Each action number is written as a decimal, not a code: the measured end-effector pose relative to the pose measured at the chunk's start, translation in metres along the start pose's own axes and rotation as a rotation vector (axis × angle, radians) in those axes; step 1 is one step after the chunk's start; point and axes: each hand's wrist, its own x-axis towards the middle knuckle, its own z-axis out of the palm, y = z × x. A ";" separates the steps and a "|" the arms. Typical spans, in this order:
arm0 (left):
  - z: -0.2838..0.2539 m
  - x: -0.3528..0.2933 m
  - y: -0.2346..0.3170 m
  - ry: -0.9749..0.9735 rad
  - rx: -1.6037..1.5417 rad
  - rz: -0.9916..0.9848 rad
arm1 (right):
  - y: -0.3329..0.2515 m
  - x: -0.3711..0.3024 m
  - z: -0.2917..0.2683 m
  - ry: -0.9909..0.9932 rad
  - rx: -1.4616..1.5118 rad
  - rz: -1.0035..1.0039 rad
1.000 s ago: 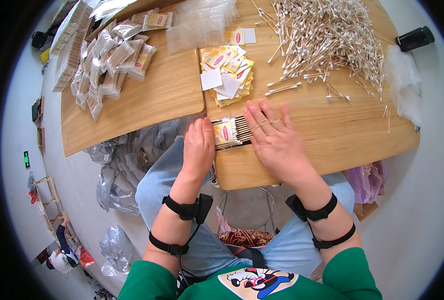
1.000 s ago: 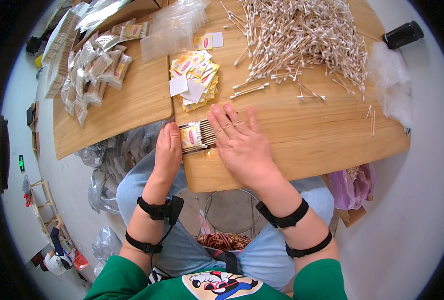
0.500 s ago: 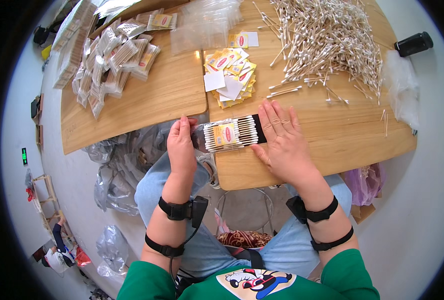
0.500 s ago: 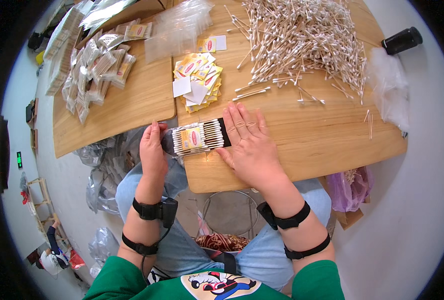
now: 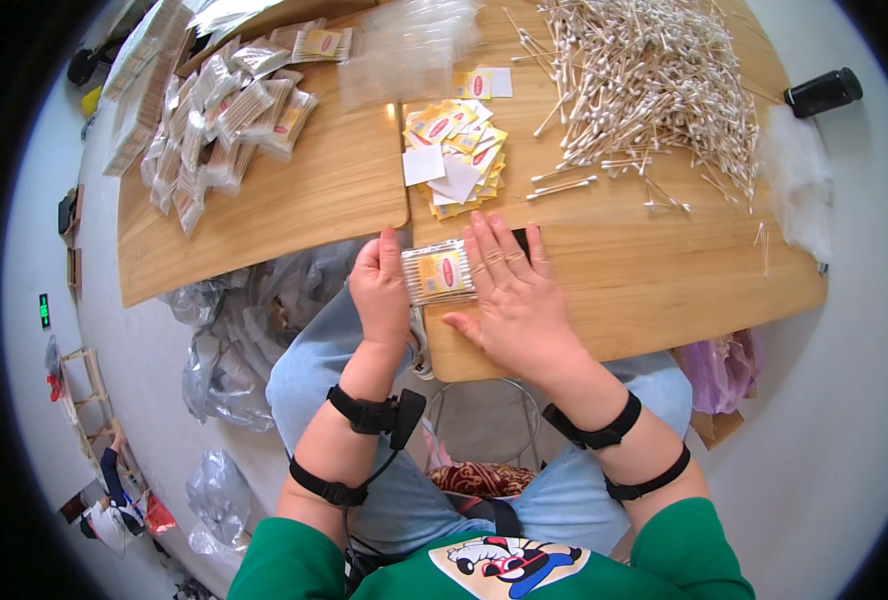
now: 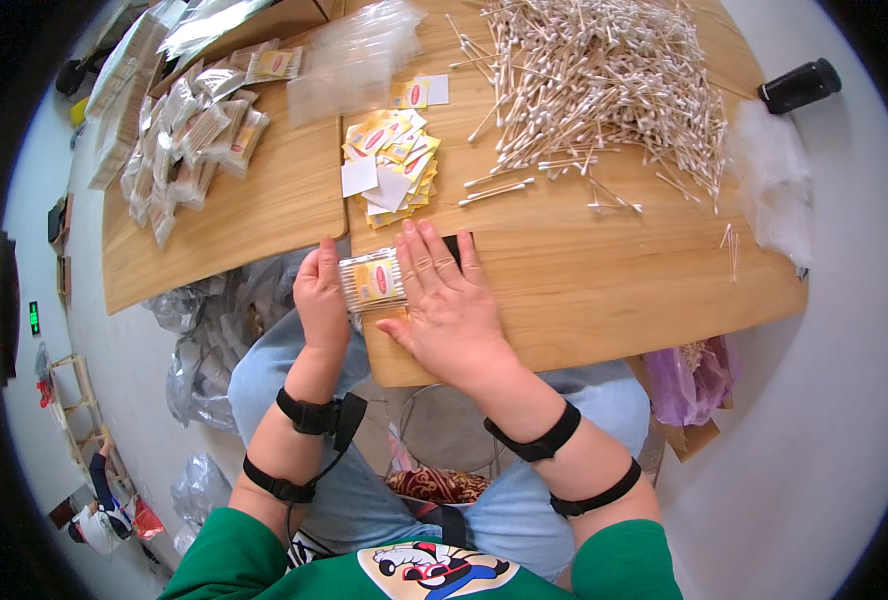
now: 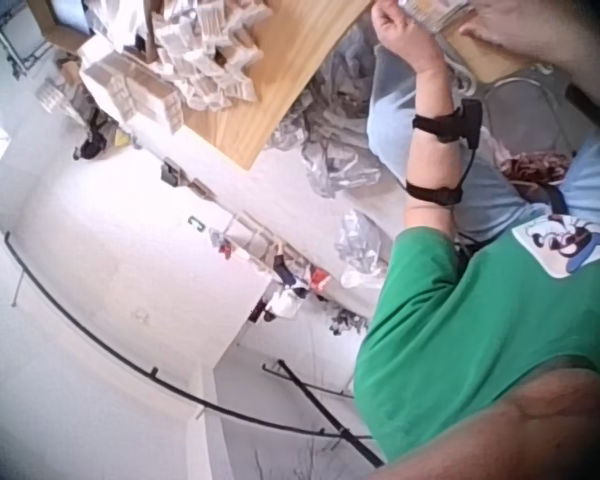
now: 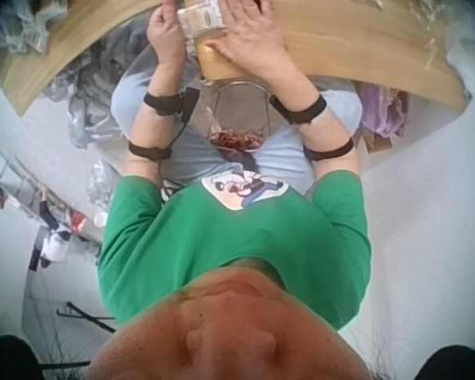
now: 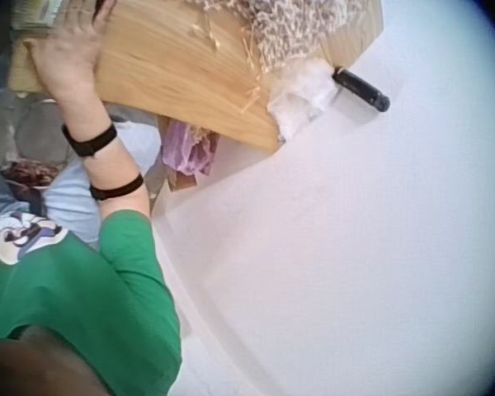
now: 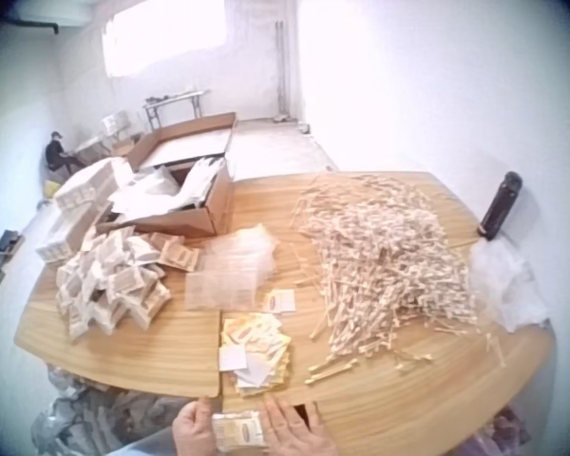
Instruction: Sorting cotton swabs on a wooden table and placing them into small plastic bags with labels.
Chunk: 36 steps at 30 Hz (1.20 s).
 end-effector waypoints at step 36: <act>0.110 -0.023 0.052 -0.519 0.745 0.900 | 0.099 -0.016 -0.038 0.418 0.177 0.133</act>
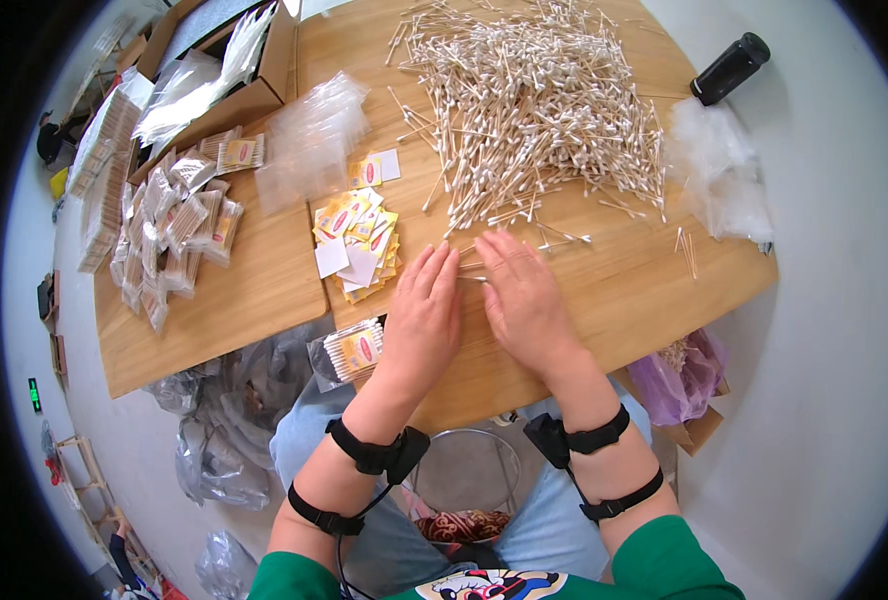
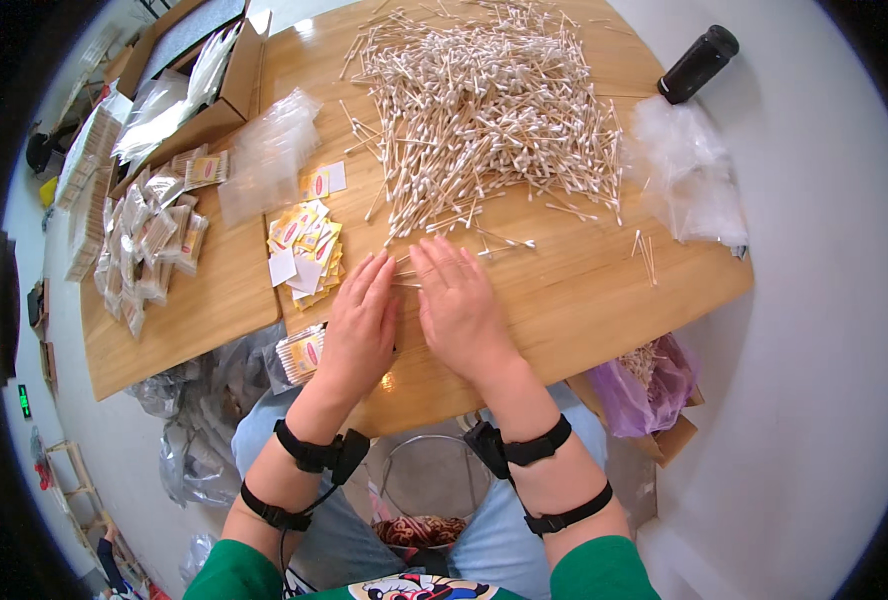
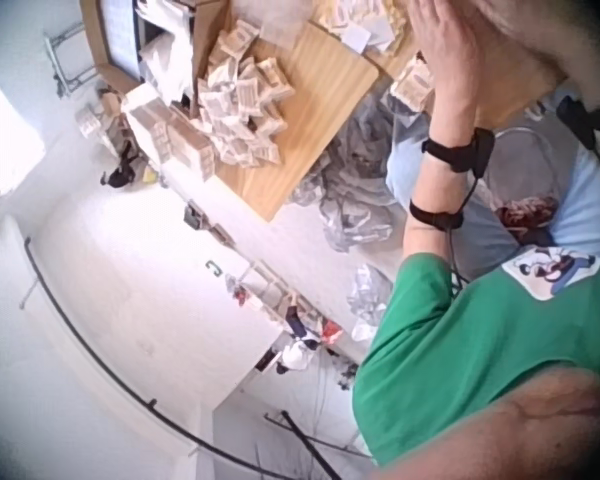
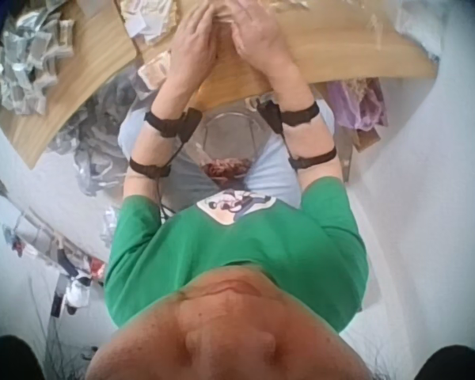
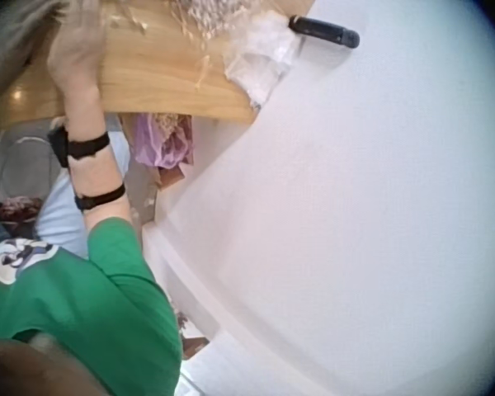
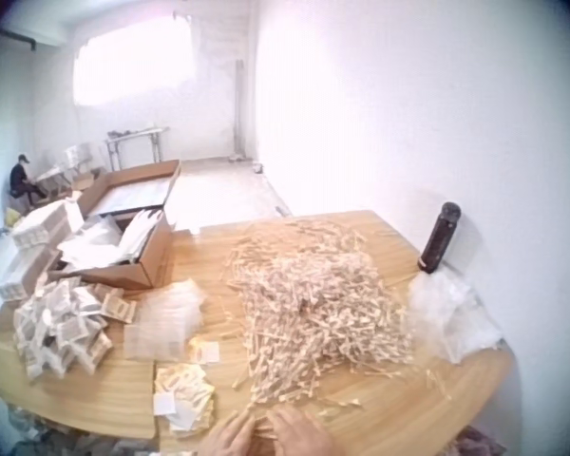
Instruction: Sorting cotton swabs on a wooden table and placing them into small plastic bags with labels.
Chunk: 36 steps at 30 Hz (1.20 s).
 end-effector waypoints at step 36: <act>0.005 -0.010 0.006 0.042 -0.095 0.053 | 0.021 0.001 -0.016 -0.022 0.196 0.039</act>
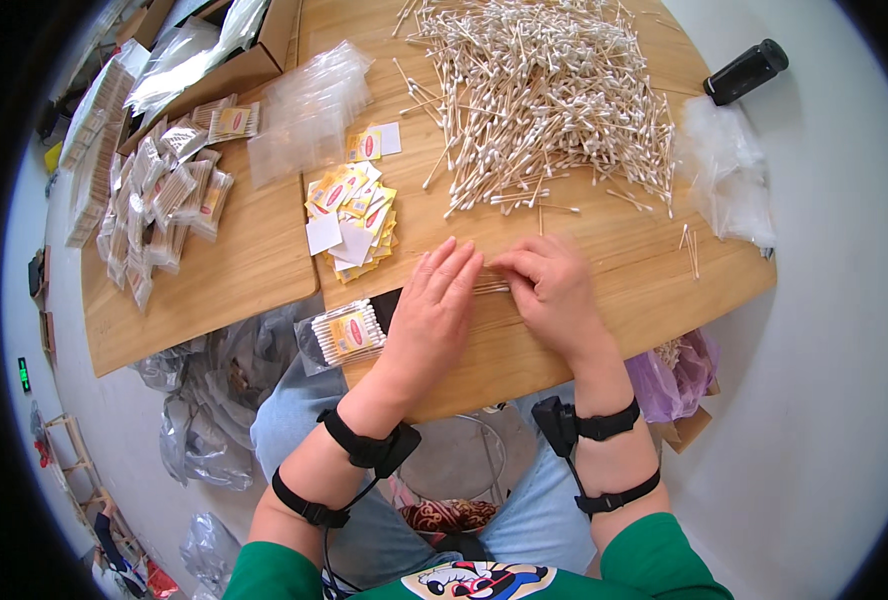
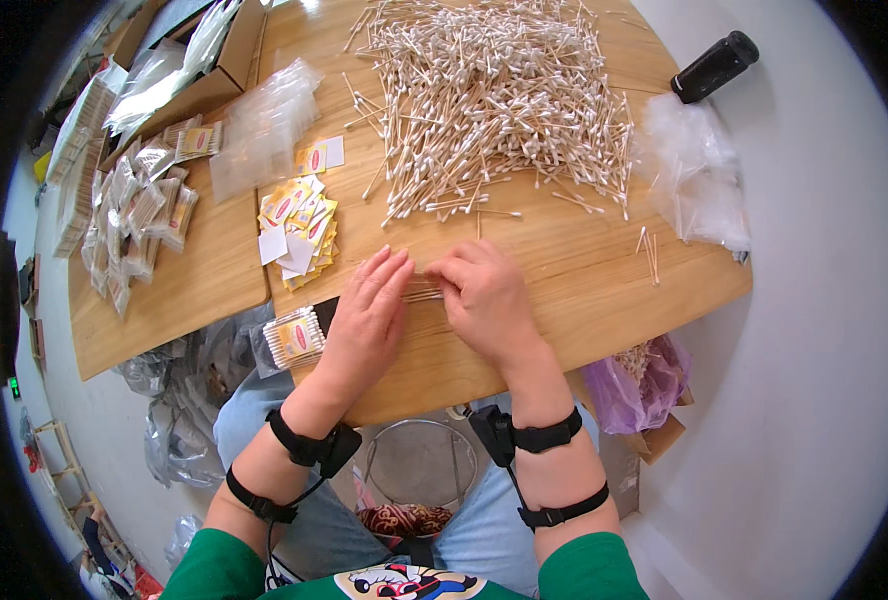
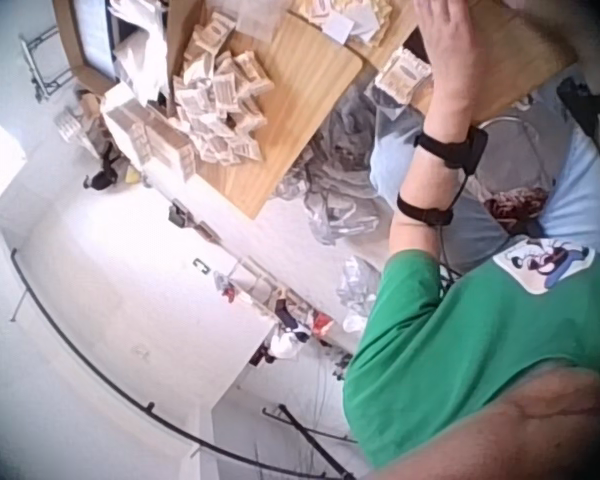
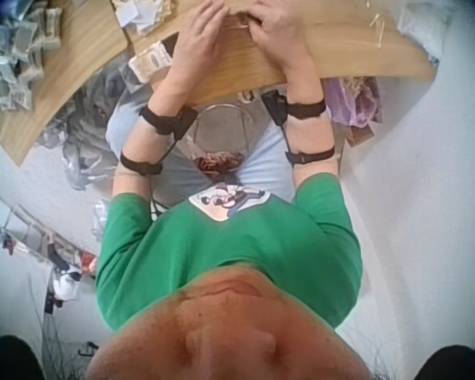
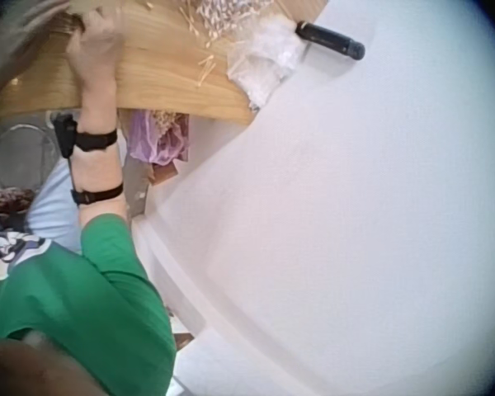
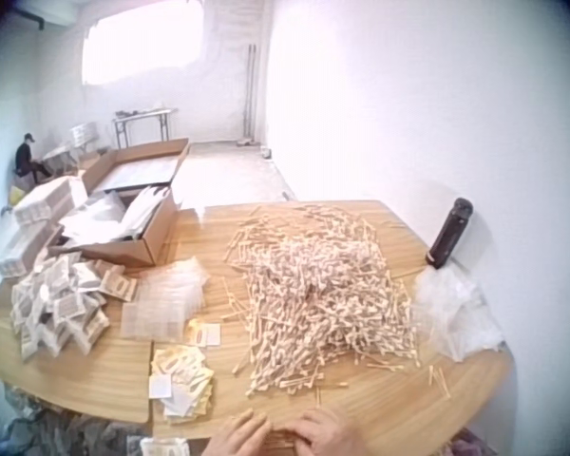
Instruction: Sorting cotton swabs on a wooden table and placing them into small plastic bags with labels.
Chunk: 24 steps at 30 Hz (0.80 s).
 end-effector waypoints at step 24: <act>0.000 0.000 0.013 -0.110 0.030 -0.001 | 0.005 -0.001 -0.001 0.098 0.010 0.236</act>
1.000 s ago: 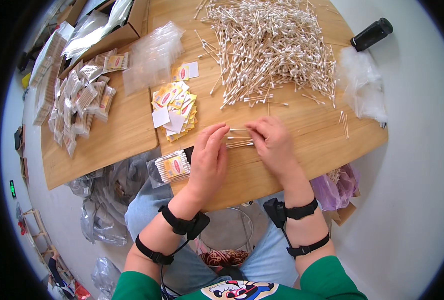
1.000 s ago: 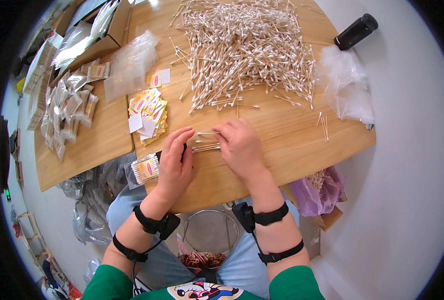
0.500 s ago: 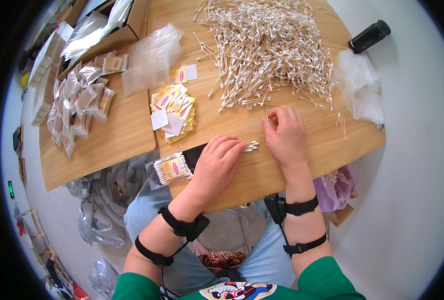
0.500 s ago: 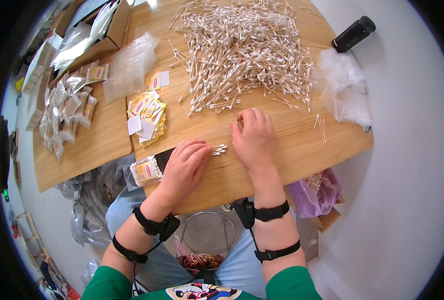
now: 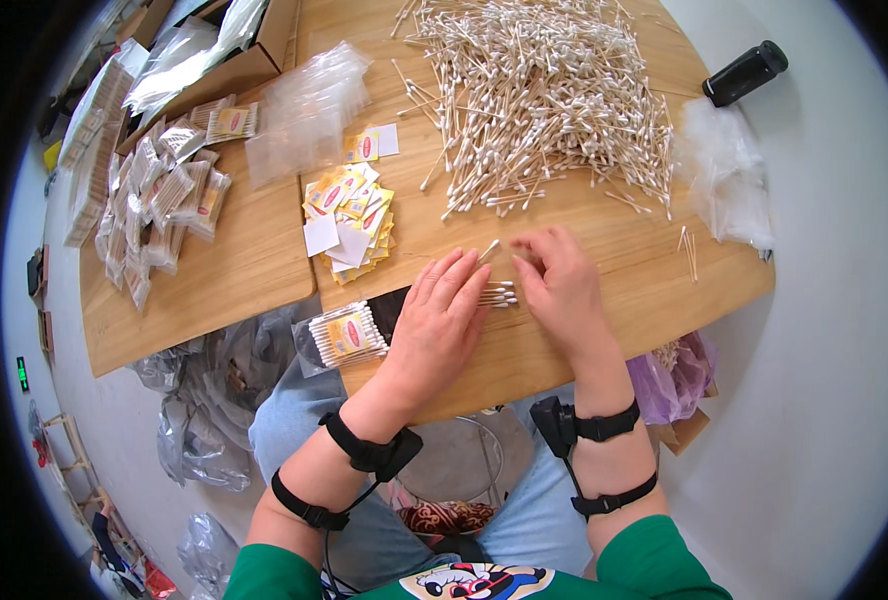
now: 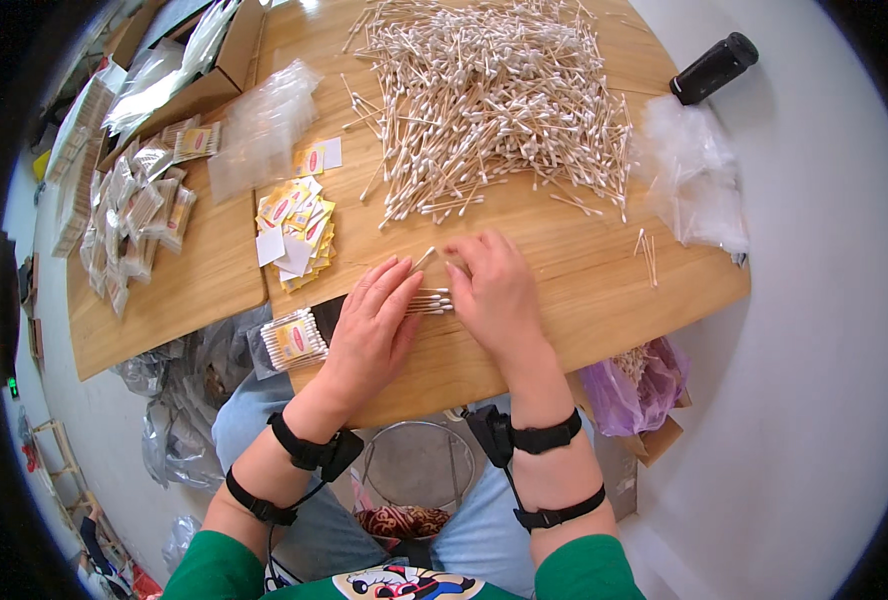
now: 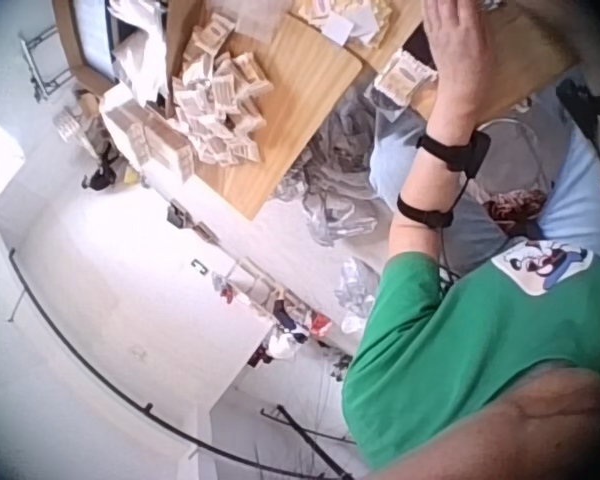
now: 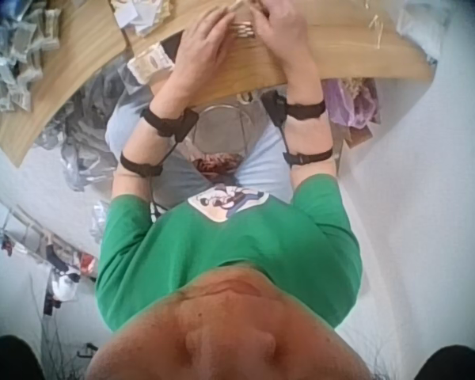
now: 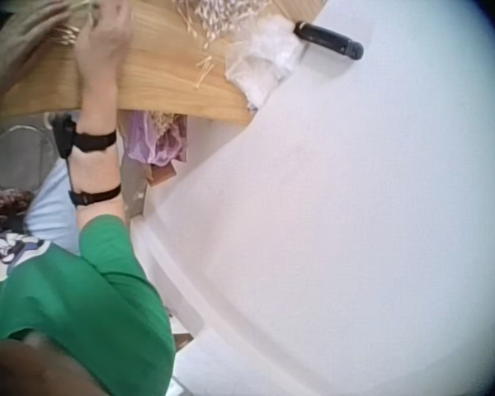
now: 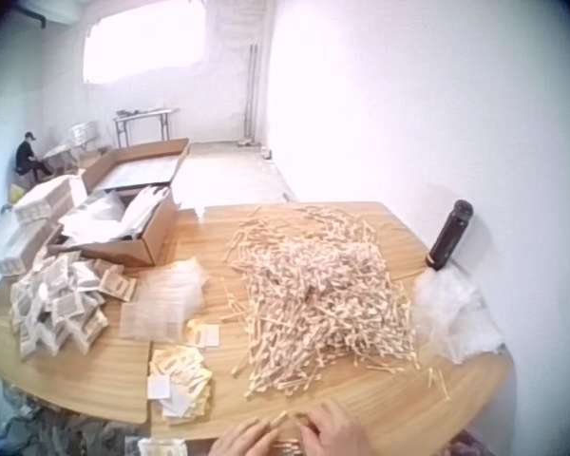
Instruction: Sorting cotton swabs on a wooden table and placing them into small plastic bags with labels.
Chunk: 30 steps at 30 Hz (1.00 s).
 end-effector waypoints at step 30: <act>-0.002 -0.002 -0.006 -0.019 0.078 0.051 | 0.014 0.023 0.003 0.092 -0.194 0.014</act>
